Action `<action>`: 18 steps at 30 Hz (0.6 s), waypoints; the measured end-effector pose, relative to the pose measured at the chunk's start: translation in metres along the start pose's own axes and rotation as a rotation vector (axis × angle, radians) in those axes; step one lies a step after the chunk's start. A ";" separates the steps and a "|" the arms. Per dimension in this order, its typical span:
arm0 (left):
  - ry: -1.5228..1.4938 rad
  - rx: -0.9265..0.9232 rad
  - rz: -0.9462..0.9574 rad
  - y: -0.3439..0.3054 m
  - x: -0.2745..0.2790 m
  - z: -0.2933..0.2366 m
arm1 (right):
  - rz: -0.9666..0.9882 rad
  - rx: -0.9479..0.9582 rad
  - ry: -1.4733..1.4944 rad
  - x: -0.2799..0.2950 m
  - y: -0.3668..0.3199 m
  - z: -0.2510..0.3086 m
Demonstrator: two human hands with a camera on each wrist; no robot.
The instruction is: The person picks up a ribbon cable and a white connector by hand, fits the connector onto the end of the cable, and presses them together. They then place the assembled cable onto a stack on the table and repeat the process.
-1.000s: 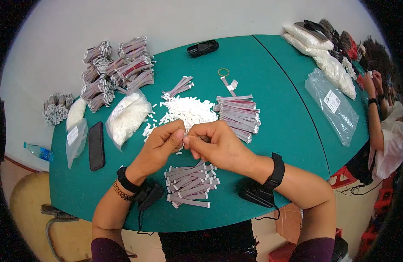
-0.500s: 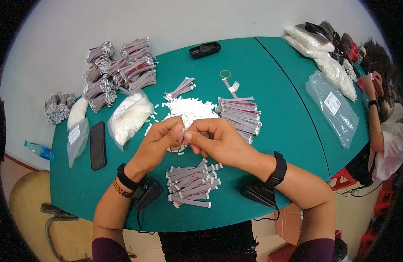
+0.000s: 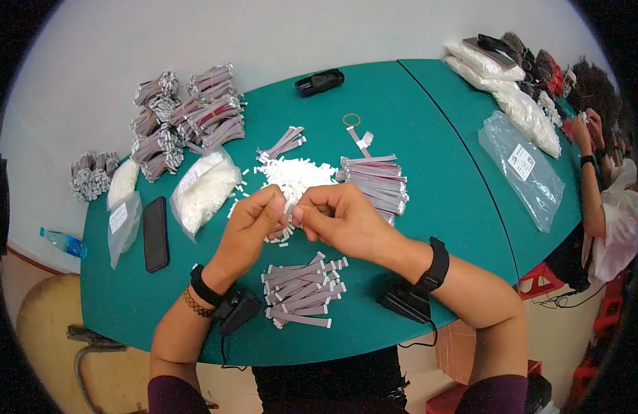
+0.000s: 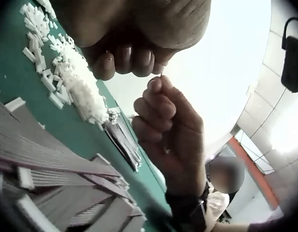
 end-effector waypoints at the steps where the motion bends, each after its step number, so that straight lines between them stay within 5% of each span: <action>1: 0.041 -0.013 -0.014 0.000 0.001 0.001 | 0.019 -0.011 0.025 0.001 0.001 -0.001; 5: -0.037 0.092 0.056 0.000 0.004 -0.009 | 0.054 -0.015 0.068 0.002 0.003 -0.003; 8: 0.071 0.000 0.065 0.001 0.004 -0.008 | 0.087 -0.032 0.060 0.003 0.002 -0.002; 14: 0.331 -0.020 -0.146 -0.003 0.012 -0.014 | 0.117 -0.160 0.039 0.004 0.003 -0.002; 18: 0.350 0.059 -0.013 -0.001 0.032 -0.014 | 0.138 -0.142 0.037 0.007 0.005 -0.005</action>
Point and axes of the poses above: each hand's wrist, its own y-axis towards the middle knuckle, its own x-axis out of the back of the hand, z = x × y, the point moved 2 cm from there along y, towards the middle knuckle, and after that the axes turned 10 degrees about x, right-handed, at the moved point
